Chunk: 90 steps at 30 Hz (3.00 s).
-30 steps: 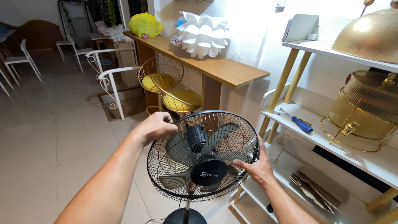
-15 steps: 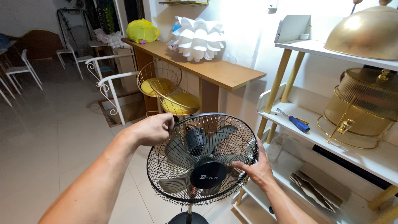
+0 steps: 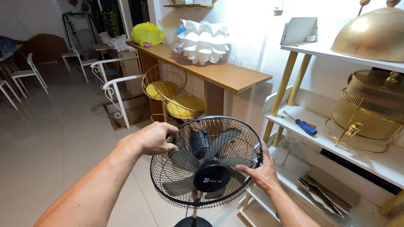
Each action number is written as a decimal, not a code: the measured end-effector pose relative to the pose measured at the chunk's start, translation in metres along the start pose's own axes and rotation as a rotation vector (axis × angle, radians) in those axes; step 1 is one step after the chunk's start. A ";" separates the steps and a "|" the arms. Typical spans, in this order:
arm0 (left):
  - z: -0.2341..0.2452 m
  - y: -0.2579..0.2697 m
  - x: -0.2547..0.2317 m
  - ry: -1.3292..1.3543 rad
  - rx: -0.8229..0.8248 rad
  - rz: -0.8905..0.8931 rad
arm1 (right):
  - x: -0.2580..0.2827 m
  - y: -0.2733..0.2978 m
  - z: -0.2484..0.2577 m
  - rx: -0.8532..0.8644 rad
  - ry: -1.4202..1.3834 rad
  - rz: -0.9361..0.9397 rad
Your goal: The person assembles a standing fan by attaching the front wire cage to the fan head. They align and press the cage into place, then rotate it to secure it. The fan remains on the floor during the process.
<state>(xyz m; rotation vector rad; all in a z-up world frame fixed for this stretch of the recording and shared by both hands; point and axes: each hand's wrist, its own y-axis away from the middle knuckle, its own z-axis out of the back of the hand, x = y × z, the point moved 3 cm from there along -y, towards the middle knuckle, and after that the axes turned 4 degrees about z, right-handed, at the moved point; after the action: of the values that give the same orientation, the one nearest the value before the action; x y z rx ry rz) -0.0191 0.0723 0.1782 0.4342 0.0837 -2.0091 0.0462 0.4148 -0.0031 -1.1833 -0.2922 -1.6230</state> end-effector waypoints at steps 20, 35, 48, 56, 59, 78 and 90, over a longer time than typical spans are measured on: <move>0.000 0.003 0.003 0.054 -0.098 -0.036 | -0.001 -0.001 -0.001 0.029 -0.066 0.020; -0.007 -0.001 0.010 0.101 -0.175 -0.061 | -0.004 -0.002 -0.002 0.006 -0.023 0.016; -0.013 -0.039 -0.006 0.228 -0.340 0.044 | 0.001 0.000 -0.008 -0.018 0.002 -0.031; -0.028 -0.071 -0.020 0.517 -0.466 0.033 | 0.002 0.001 -0.011 -0.036 -0.060 -0.003; -0.023 -0.077 -0.023 0.478 -0.477 -0.049 | 0.000 0.003 -0.006 -0.042 -0.016 -0.049; 0.023 -0.119 -0.091 -0.153 0.099 -0.007 | 0.026 0.017 -0.001 -0.014 0.017 -0.112; 0.002 -0.133 -0.062 0.320 0.181 0.071 | 0.016 0.018 -0.003 -0.029 -0.008 0.033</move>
<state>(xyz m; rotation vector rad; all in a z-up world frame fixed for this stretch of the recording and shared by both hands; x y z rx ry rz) -0.1113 0.1867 0.1841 0.8615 0.0833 -1.8700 0.0601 0.3960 0.0021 -1.2103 -0.2535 -1.5987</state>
